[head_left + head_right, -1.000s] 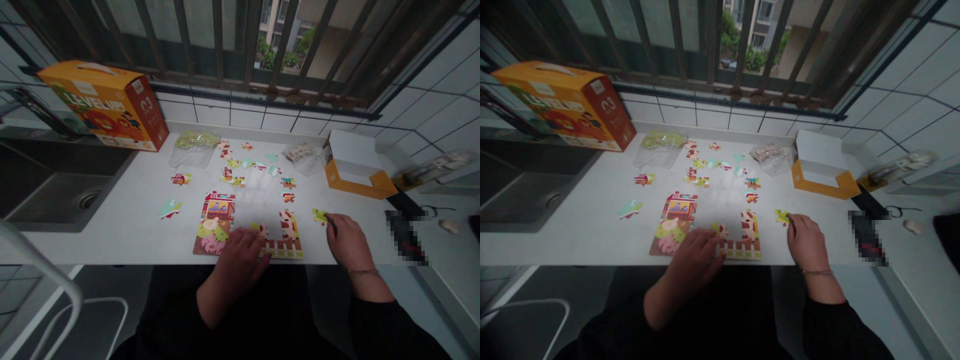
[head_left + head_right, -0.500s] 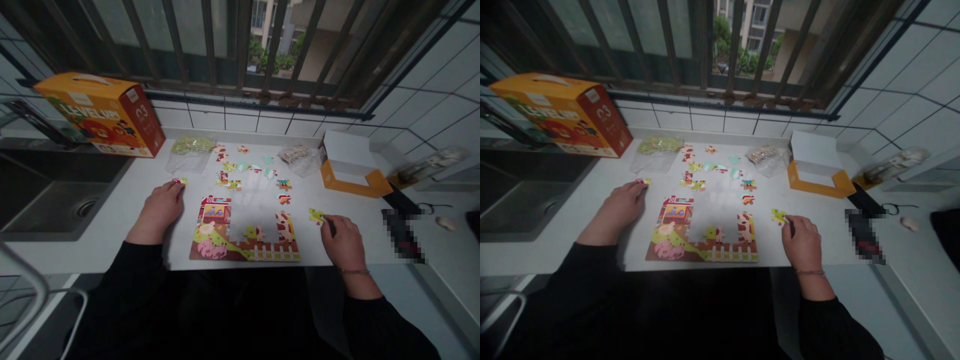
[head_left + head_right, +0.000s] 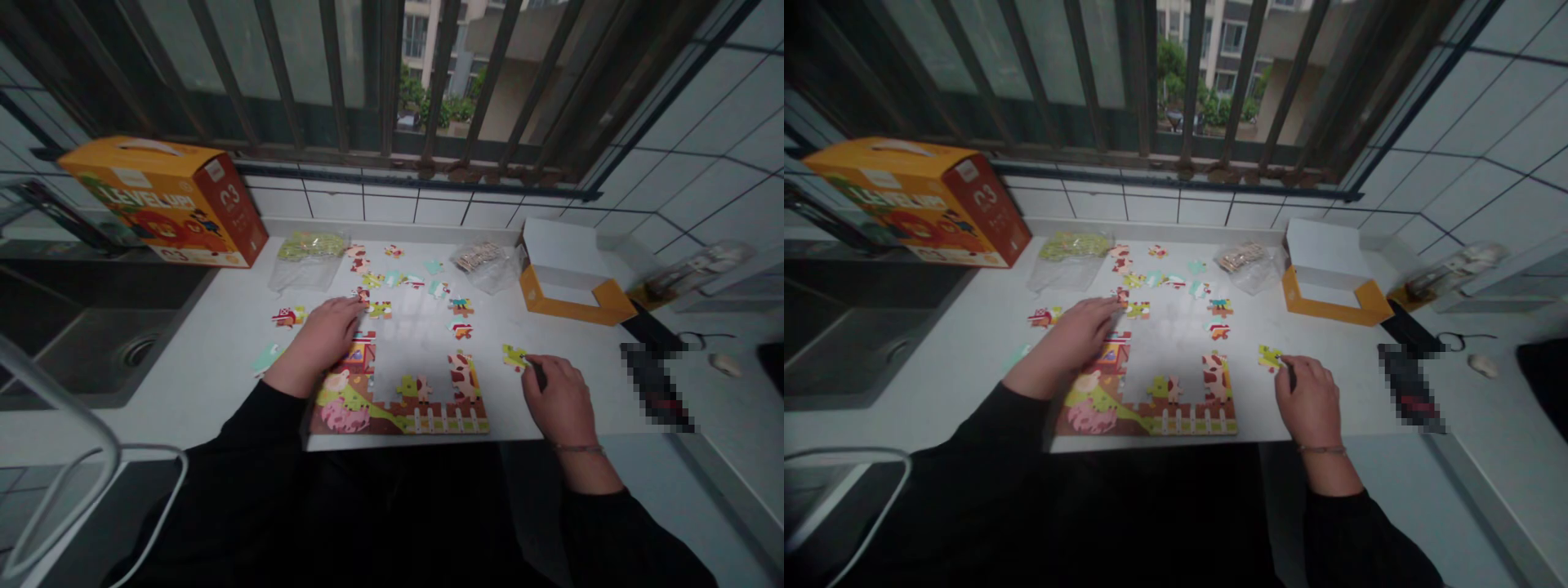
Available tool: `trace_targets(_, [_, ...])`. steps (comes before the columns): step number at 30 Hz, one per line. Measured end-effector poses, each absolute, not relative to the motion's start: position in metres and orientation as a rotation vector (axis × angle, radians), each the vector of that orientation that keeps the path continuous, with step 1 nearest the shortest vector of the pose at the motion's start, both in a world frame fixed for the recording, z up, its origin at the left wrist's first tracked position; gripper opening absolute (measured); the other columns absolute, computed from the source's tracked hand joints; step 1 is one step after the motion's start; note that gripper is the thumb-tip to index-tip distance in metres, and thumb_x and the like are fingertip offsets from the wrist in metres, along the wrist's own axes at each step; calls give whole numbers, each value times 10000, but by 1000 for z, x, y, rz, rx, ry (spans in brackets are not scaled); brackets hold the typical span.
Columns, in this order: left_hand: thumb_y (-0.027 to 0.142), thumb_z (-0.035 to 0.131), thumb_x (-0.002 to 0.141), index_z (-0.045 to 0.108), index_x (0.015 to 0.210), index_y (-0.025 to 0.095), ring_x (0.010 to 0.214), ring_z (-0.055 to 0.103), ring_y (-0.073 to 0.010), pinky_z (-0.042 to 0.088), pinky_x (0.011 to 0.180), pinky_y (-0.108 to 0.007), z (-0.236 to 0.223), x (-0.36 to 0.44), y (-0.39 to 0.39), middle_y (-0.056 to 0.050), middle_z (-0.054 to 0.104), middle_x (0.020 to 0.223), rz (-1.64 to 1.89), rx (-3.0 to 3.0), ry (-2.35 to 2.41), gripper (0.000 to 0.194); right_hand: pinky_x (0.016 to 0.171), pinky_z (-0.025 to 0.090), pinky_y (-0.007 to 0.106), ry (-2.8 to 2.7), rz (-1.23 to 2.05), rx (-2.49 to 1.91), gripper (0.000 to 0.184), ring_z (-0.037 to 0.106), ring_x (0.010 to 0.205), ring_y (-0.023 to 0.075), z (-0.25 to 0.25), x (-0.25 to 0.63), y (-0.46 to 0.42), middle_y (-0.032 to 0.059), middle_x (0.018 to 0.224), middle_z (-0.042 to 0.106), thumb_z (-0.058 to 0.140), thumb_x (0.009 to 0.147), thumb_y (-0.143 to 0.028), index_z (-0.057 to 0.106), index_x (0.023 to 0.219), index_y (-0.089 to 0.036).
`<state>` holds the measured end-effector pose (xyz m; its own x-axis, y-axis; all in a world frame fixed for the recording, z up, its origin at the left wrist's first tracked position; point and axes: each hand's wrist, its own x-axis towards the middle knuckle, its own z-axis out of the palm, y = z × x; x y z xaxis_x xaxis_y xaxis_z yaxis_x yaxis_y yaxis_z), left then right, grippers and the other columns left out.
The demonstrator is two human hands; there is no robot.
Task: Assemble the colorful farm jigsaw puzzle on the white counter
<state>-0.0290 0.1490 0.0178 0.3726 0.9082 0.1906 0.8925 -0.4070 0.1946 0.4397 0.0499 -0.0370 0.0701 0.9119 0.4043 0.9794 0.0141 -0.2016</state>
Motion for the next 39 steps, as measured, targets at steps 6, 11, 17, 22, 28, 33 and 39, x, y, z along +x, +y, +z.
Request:
trace_targets(6, [254, 429, 1099, 686, 1447, 159, 1355, 623, -313, 480, 1190, -479, 6, -19, 157, -147, 687, 1507, 337, 2526, 1791, 443, 1008, 530, 494, -1876, -200, -1906, 285, 680, 1107, 329, -38, 440, 50, 151, 1193, 760, 568, 1019, -313, 751, 1195, -184])
trace_targets(11, [152, 437, 1034, 768, 1329, 149, 1200, 651, -340, 517, 1114, -480, 6, -39, 159, -181, 712, 1359, 266, 2434, 2017, 444, 998, 528, 486, -1884, -207, -1907, 282, 681, 1100, 327, -38, 440, 50, 147, 1181, 760, 562, 1021, -317, 746, 1189, -184])
trace_targets(17, [258, 442, 1062, 757, 1362, 206, 1255, 620, -355, 505, 1099, -510, 7, -41, 159, -164, 693, 1377, 289, 2341, 2124, 438, 995, 529, 498, -1875, -181, -1913, 286, 682, 1108, 335, -39, 441, 50, 147, 1186, 757, 555, 1016, -321, 737, 1198, -196])
trace_targets(22, [250, 440, 1053, 757, 1379, 245, 1177, 635, -361, 527, 1017, -516, 4, -40, 157, -163, 696, 1369, 238, 2334, 2155, 454, 992, 526, 487, -1876, -175, -1915, 285, 681, 1098, 327, -37, 439, 51, 142, 1187, 756, 550, 1022, -329, 729, 1202, -198])
trace_targets(28, [257, 444, 1055, 745, 1381, 192, 1187, 644, -333, 517, 1073, -479, 9, -38, 155, -148, 725, 1349, 345, 2309, 2110, 449, 1003, 523, 498, -1869, -185, -1898, 289, 674, 1100, 329, -35, 437, 49, 145, 1180, 746, 551, 1025, -330, 743, 1189, -190])
trace_targets(33, [266, 487, 1035, 762, 1320, 191, 1182, 646, -328, 520, 1073, -477, 11, -37, 154, -140, 729, 1314, 407, 2271, 2092, 404, 1059, 507, 524, -1919, -153, -1776, 270, 655, 1169, 350, -1, 406, 72, 166, 1218, 726, 583, 1023, -333, 762, 1175, -200])
trace_targets(39, [266, 523, 1025, 771, 1275, 211, 1206, 637, -336, 519, 1051, -485, 16, -34, 151, -132, 724, 1316, 433, 2222, 2104, 357, 1152, 484, 426, -2380, 171, -1459, 345, 657, 1268, 310, 63, 292, 168, 152, 1354, 731, 635, 1021, -318, 732, 1314, -164])
